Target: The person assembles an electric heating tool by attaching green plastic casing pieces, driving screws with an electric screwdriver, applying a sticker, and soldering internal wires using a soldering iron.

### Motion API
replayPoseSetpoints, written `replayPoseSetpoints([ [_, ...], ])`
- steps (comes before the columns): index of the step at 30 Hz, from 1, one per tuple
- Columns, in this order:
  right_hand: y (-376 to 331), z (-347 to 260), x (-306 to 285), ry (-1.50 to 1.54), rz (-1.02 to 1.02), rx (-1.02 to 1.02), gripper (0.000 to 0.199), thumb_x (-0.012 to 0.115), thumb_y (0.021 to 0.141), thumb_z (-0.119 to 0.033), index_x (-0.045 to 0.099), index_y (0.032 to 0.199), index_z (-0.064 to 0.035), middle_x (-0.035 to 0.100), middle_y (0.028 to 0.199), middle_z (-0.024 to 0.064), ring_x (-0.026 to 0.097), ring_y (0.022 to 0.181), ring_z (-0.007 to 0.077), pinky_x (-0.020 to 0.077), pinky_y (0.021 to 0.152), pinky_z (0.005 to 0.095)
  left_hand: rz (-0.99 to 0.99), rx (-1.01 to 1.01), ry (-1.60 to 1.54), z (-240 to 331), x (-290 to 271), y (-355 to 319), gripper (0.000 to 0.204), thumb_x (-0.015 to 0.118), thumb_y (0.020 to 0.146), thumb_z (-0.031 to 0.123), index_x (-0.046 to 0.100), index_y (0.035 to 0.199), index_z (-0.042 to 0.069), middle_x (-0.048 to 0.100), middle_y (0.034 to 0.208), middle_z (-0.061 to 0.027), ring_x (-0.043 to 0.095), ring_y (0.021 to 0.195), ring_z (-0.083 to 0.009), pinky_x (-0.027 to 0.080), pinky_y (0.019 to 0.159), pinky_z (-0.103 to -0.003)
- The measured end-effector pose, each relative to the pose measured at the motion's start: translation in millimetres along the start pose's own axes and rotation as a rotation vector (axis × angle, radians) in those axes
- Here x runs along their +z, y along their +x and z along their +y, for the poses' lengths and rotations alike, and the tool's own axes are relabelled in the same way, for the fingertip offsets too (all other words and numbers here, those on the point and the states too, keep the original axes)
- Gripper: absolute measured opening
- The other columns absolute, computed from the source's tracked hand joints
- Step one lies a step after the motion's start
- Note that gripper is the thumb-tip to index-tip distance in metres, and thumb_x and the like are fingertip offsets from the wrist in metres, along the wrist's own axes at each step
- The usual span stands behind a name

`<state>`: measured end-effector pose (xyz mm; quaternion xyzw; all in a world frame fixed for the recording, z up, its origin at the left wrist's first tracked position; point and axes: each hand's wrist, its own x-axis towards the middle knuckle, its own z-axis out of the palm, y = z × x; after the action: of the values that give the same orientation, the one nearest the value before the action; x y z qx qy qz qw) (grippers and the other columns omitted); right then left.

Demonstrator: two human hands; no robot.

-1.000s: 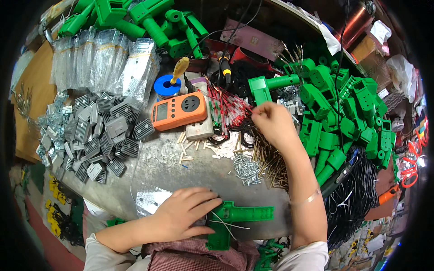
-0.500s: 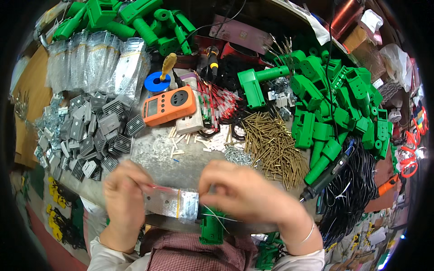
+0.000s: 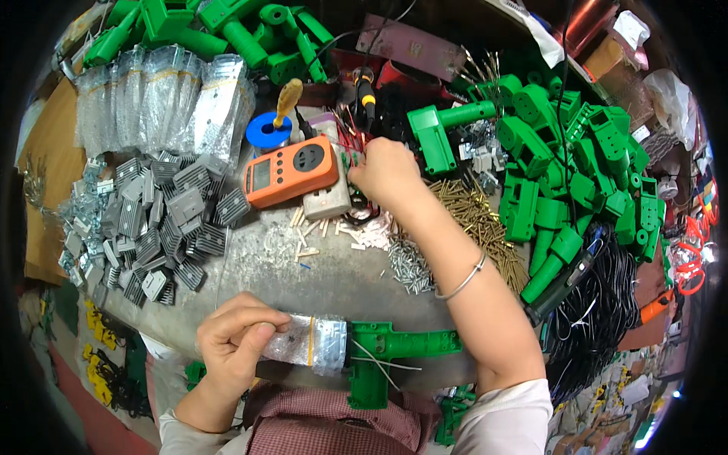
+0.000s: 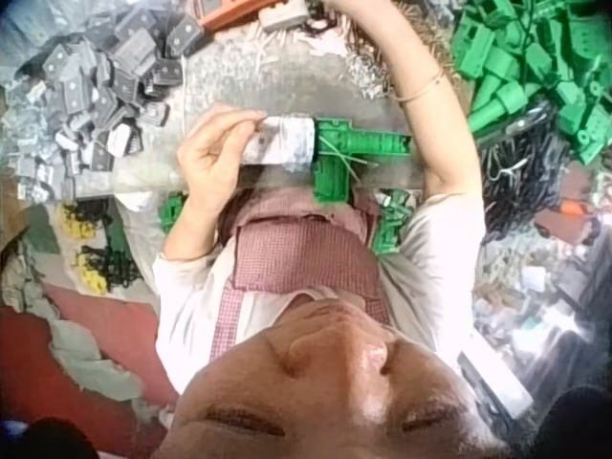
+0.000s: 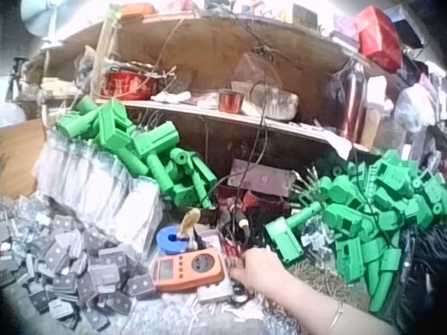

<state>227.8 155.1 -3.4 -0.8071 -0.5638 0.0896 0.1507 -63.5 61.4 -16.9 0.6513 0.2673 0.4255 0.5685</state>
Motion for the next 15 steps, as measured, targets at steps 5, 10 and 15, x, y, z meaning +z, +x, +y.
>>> replayPoseSetpoints([
  [5, -41, 10, -33, 0.127, -0.152, 0.038, 0.022, 0.070, 0.073, -0.021, 0.068, 0.075, 0.0000, 0.067, 0.073, 0.0166, 0.066, 0.068, 0.0260, 0.0519, 0.067, 0.0363, -0.089, 0.111, 0.155, -3, -4, 8, 0.014, 0.070, 0.080, 0.001, 0.074, 0.093, 0.001, 0.069, 0.086, -0.0108, 0.063, 0.075, -0.0223, 0.049, 0.067, -0.031],
  [10, -145, 33, -58, 0.615, -0.258, 0.208, 0.013, 0.068, 0.086, -0.008, 0.068, 0.095, 0.0009, 0.054, 0.069, -0.0077, 0.044, 0.059, 0.0006, 0.0356, 0.052, 0.0188, -0.277, 0.322, 0.355, -6, 17, 12, 0.022, 0.074, 0.066, 0.007, 0.073, 0.088, 0.004, 0.068, 0.093, -0.0095, 0.062, 0.089, -0.0293, 0.048, 0.077, -0.039],
  [15, -208, 35, -48, 0.786, -0.251, 0.281, 0.012, 0.072, 0.085, -0.004, 0.061, 0.087, -0.0030, 0.053, 0.069, -0.0087, 0.039, 0.057, -0.0028, 0.0287, 0.051, 0.0165, -0.457, 0.482, 0.687, -6, 48, 10, 0.025, 0.078, 0.063, 0.017, 0.065, 0.082, 0.007, 0.062, 0.110, -0.0095, 0.054, 0.116, -0.0320, 0.043, 0.096, -0.053],
])
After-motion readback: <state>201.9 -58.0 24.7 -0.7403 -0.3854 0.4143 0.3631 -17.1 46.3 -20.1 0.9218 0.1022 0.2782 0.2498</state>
